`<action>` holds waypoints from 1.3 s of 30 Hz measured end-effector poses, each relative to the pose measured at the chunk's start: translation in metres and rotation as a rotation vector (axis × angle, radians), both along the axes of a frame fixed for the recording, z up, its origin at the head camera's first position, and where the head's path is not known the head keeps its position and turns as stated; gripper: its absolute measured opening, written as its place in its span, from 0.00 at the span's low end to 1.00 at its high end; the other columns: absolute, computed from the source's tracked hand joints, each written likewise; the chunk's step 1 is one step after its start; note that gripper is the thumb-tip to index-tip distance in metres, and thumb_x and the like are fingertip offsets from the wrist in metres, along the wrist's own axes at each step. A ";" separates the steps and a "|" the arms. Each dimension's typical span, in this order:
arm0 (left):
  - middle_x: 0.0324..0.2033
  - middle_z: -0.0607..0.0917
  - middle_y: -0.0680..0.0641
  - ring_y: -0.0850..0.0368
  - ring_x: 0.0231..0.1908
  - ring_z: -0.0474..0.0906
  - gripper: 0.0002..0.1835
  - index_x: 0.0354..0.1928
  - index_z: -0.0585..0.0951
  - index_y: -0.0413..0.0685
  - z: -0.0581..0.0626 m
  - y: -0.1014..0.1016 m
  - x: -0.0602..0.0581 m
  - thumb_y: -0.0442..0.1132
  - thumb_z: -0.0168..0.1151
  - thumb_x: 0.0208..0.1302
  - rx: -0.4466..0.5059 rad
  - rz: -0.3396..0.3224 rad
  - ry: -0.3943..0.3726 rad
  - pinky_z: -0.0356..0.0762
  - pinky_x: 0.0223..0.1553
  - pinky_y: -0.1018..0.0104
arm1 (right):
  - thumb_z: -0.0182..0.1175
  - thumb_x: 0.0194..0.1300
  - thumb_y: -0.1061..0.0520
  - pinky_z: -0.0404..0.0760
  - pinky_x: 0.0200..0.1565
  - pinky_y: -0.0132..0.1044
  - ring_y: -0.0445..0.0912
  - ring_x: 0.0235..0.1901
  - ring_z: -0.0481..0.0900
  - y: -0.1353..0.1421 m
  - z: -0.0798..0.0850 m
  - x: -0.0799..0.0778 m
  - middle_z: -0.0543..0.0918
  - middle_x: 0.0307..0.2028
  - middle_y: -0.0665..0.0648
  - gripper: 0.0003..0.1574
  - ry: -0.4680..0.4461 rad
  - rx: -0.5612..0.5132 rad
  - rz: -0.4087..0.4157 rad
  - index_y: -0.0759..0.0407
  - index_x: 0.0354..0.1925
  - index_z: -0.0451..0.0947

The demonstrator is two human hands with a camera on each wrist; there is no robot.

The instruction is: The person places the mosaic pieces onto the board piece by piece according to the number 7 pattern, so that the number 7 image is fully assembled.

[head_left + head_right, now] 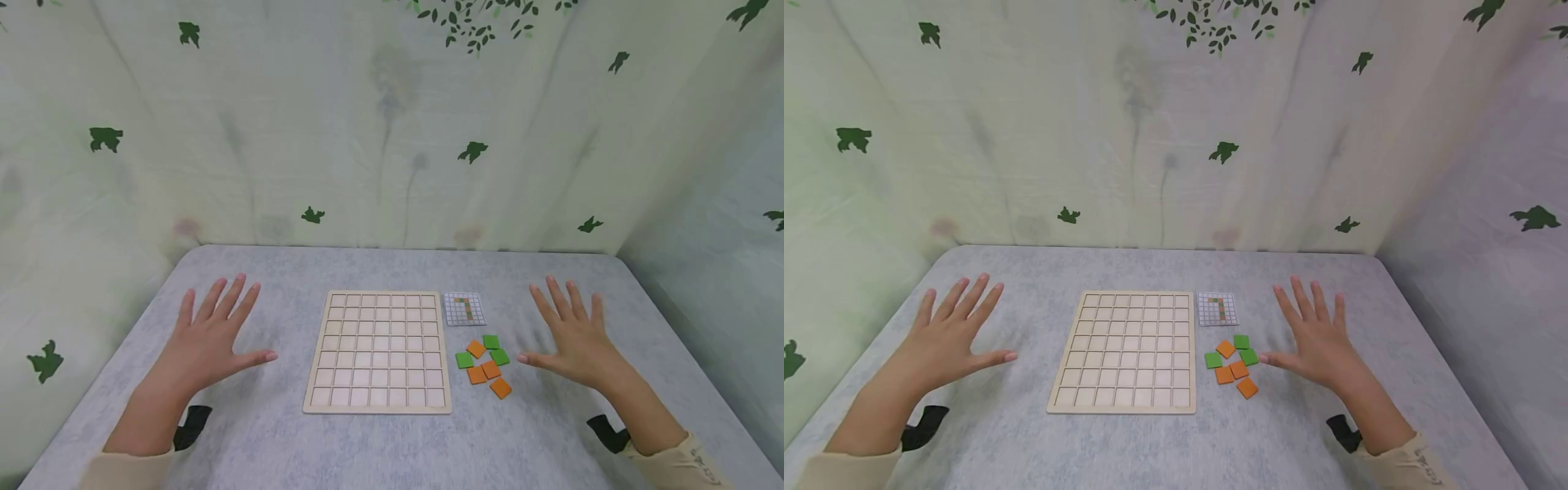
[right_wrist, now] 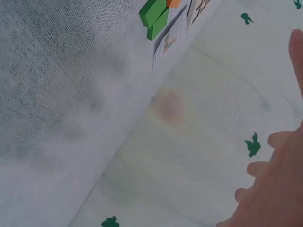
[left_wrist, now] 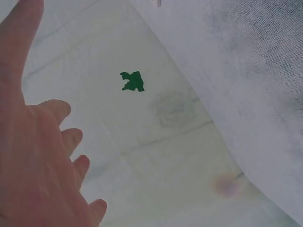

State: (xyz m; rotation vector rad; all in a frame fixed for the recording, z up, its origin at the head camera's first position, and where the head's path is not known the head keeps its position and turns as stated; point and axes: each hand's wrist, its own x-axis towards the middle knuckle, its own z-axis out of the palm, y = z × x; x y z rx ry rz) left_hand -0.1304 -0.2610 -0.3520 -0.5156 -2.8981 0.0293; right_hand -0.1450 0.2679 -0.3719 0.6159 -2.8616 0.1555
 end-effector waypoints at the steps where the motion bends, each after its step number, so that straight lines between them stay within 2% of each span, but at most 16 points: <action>1: 0.69 0.41 0.43 0.45 0.66 0.28 0.57 0.70 0.41 0.49 -0.001 0.000 -0.001 0.74 0.50 0.47 0.010 -0.014 0.009 0.21 0.58 0.42 | 0.60 0.45 0.27 0.23 0.55 0.63 0.60 0.65 0.26 0.000 -0.001 0.000 0.34 0.69 0.62 0.70 0.006 -0.027 0.020 0.50 0.70 0.31; 5: 0.69 0.43 0.45 0.45 0.66 0.34 0.58 0.70 0.40 0.48 -0.008 0.001 -0.003 0.71 0.56 0.46 0.080 -0.086 0.051 0.28 0.60 0.43 | 0.68 0.42 0.34 0.35 0.57 0.64 0.64 0.64 0.38 -0.002 -0.006 0.001 0.39 0.69 0.61 0.71 -0.024 -0.178 0.094 0.52 0.71 0.36; 9: 0.69 0.43 0.46 0.44 0.66 0.40 0.60 0.70 0.40 0.48 -0.018 0.006 -0.004 0.68 0.61 0.44 0.177 -0.131 0.055 0.35 0.61 0.44 | 0.72 0.39 0.41 0.50 0.53 0.67 0.65 0.62 0.46 -0.008 -0.014 0.008 0.42 0.68 0.60 0.72 -0.143 -0.317 0.097 0.51 0.71 0.38; 13: 0.68 0.45 0.45 0.42 0.65 0.44 0.62 0.70 0.40 0.48 -0.032 0.016 -0.004 0.67 0.64 0.41 0.284 -0.156 0.026 0.43 0.60 0.45 | 0.73 0.40 0.45 0.57 0.51 0.66 0.62 0.62 0.49 -0.015 -0.026 0.018 0.45 0.67 0.61 0.70 -0.259 -0.433 0.077 0.51 0.70 0.39; 18: 0.68 0.47 0.43 0.41 0.65 0.46 0.64 0.70 0.41 0.46 -0.049 0.031 -0.002 0.65 0.67 0.38 0.407 -0.182 -0.054 0.50 0.57 0.44 | 0.72 0.42 0.44 0.66 0.49 0.58 0.57 0.57 0.60 -0.021 -0.042 0.029 0.52 0.64 0.61 0.65 -0.372 -0.550 0.039 0.53 0.69 0.44; 23: 0.68 0.44 0.43 0.41 0.65 0.42 0.66 0.70 0.40 0.45 -0.064 0.041 0.002 0.60 0.71 0.36 0.523 -0.173 -0.191 0.48 0.57 0.41 | 0.72 0.42 0.46 0.72 0.45 0.50 0.54 0.49 0.68 -0.025 -0.054 0.033 0.62 0.58 0.62 0.59 -0.387 -0.582 0.039 0.61 0.65 0.52; 28: 0.68 0.45 0.42 0.40 0.65 0.42 0.66 0.70 0.42 0.44 -0.076 0.045 0.003 0.60 0.72 0.34 0.596 -0.168 -0.297 0.45 0.57 0.40 | 0.70 0.44 0.45 0.73 0.44 0.41 0.48 0.44 0.71 -0.026 -0.066 0.035 0.68 0.52 0.59 0.51 -0.423 -0.549 0.018 0.63 0.61 0.58; 34: 0.67 0.51 0.41 0.41 0.65 0.45 0.66 0.69 0.48 0.44 -0.087 0.048 0.005 0.63 0.71 0.29 0.632 -0.111 -0.427 0.47 0.59 0.43 | 0.69 0.43 0.40 0.73 0.44 0.41 0.43 0.42 0.71 -0.034 -0.077 0.038 0.72 0.45 0.53 0.42 -0.401 -0.518 -0.086 0.61 0.50 0.69; 36: 0.66 0.53 0.41 0.41 0.64 0.47 0.66 0.69 0.50 0.43 -0.090 0.047 0.005 0.64 0.71 0.28 0.627 -0.104 -0.451 0.48 0.59 0.44 | 0.70 0.42 0.42 0.73 0.43 0.41 0.43 0.40 0.71 -0.035 -0.079 0.038 0.72 0.42 0.52 0.37 -0.388 -0.513 -0.113 0.60 0.46 0.72; 39: 0.65 0.56 0.39 0.39 0.63 0.49 0.64 0.68 0.53 0.40 -0.093 0.044 0.006 0.64 0.70 0.28 0.606 -0.134 -0.451 0.49 0.58 0.43 | 0.71 0.44 0.46 0.74 0.40 0.38 0.41 0.38 0.70 -0.037 -0.082 0.037 0.72 0.39 0.51 0.29 -0.364 -0.503 -0.136 0.58 0.41 0.74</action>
